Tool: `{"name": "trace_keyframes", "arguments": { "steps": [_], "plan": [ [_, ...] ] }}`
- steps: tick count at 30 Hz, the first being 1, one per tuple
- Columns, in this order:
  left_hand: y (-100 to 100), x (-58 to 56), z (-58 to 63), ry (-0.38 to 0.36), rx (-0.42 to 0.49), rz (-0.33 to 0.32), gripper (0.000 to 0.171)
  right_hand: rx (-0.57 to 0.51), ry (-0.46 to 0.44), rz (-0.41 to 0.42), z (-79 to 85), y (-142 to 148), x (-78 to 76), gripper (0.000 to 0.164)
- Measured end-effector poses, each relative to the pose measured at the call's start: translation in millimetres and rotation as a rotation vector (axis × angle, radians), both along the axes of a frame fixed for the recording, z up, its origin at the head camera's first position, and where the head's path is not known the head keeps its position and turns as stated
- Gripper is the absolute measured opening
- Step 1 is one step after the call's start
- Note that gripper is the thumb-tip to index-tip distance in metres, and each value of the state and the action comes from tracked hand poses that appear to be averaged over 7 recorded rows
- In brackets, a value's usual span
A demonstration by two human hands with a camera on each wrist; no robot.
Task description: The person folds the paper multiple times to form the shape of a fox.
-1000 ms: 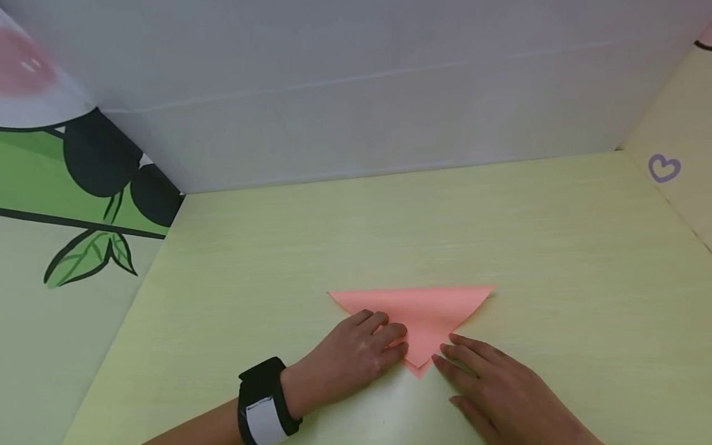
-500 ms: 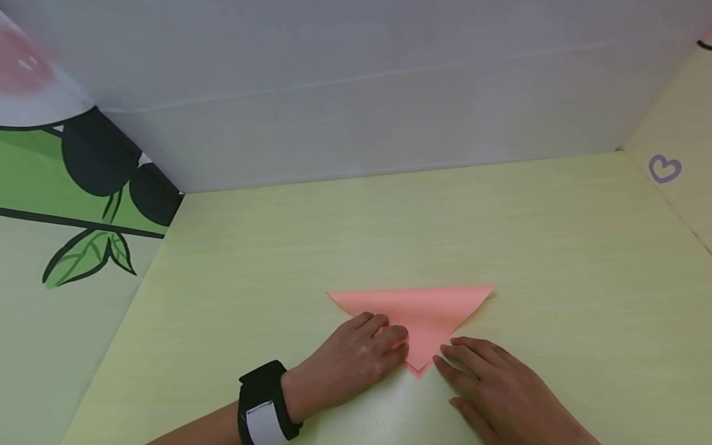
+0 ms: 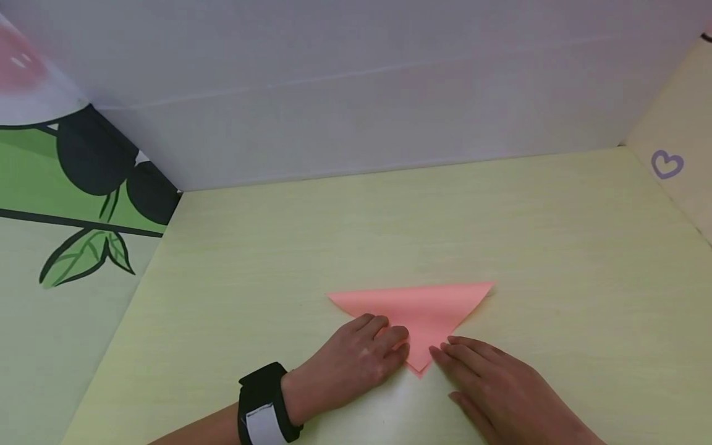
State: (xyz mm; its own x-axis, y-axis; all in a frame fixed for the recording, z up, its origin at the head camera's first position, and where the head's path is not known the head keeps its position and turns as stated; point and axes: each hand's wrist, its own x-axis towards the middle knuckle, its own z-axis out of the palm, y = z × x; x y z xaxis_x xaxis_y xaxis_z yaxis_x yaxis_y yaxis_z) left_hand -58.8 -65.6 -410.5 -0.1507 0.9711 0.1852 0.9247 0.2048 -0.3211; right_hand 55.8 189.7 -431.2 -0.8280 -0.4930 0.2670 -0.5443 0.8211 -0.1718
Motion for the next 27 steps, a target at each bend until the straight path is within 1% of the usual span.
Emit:
{"name": "trace_keyframes", "arguments": {
  "steps": [9, 14, 18, 24, 27],
  "plan": [
    [-0.7, 0.8, -0.2, -0.013, 0.014, -0.008, 0.025, -0.008, 0.035, 0.010, -3.2, 0.4, -0.6, 0.046],
    [-1.0, 0.8, -0.3, -0.017, 0.011, -0.013, 0.026, -0.010, 0.046, 0.019, -4.1, 0.8, -1.4, 0.046],
    [-0.9, 0.7, -0.2, -0.015, 0.013, -0.020, 0.026, -0.012, 0.033, 0.023, -3.5, 0.9, -1.5, 0.046],
    [-1.1, 0.5, 0.2, -0.033, -0.003, -0.017, 0.026, -0.004, 0.009, 0.023, -1.6, 0.9, -1.1, 0.046],
    [-1.4, 0.5, -0.2, -0.039, -0.001, -0.017, 0.025, -0.006, 0.016, 0.021, -2.2, 1.1, -0.8, 0.045]
  ]
}}
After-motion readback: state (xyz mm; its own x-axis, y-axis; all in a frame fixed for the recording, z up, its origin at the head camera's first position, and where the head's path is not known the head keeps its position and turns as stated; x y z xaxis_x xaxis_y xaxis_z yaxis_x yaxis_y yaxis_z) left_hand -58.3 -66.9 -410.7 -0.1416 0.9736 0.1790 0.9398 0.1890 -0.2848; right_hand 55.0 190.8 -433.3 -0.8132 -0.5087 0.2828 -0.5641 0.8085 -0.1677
